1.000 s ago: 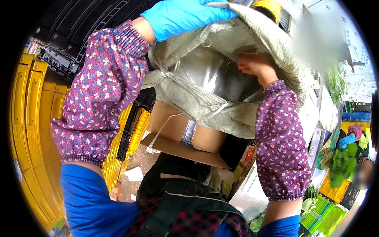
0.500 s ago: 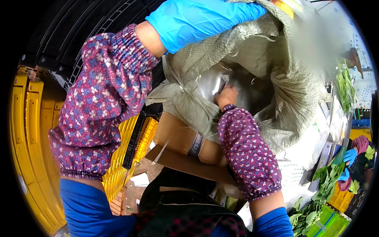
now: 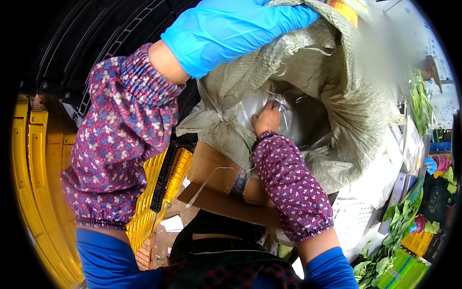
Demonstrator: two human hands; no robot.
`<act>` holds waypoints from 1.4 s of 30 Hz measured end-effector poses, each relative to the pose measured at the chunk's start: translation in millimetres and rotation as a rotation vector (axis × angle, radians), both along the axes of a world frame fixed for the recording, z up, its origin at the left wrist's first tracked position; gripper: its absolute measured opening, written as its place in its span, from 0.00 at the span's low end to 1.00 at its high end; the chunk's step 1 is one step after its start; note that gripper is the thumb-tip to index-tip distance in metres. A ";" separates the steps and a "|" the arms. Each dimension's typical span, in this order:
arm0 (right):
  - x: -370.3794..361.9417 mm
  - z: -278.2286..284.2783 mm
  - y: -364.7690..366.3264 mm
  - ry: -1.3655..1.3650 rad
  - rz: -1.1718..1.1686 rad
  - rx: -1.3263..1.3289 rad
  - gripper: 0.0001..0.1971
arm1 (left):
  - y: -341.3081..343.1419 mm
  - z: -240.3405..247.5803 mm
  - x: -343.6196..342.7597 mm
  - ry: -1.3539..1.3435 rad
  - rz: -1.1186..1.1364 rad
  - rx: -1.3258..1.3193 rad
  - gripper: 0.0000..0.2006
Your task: The person applies stickers to plastic bags and then places bunches of leafy green vegetables into the bags on a stainless steel table.
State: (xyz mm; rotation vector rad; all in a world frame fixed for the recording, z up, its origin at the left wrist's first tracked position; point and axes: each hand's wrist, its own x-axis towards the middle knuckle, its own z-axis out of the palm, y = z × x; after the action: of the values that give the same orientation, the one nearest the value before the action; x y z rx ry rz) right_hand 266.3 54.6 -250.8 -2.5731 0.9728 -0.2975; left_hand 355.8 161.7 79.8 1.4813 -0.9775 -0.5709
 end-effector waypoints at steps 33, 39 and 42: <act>37.8 -9.3 -4.5 0.067 -0.167 0.151 0.27 | 7.6 3.5 -4.8 0.018 0.013 0.087 0.12; 30.5 6.8 -9.1 0.110 -0.102 0.332 0.27 | 8.4 -5.6 -2.1 0.039 0.006 0.017 0.12; 30.0 10.5 -17.3 0.106 -0.081 0.388 0.27 | 8.5 2.3 -7.6 0.011 0.041 0.079 0.12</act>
State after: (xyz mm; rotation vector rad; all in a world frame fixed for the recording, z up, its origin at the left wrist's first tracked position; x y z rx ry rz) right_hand 296.3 37.3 -240.4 -2.2173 1.0568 0.0095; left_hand 348.2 170.2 82.0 1.5629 -0.9231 -0.5938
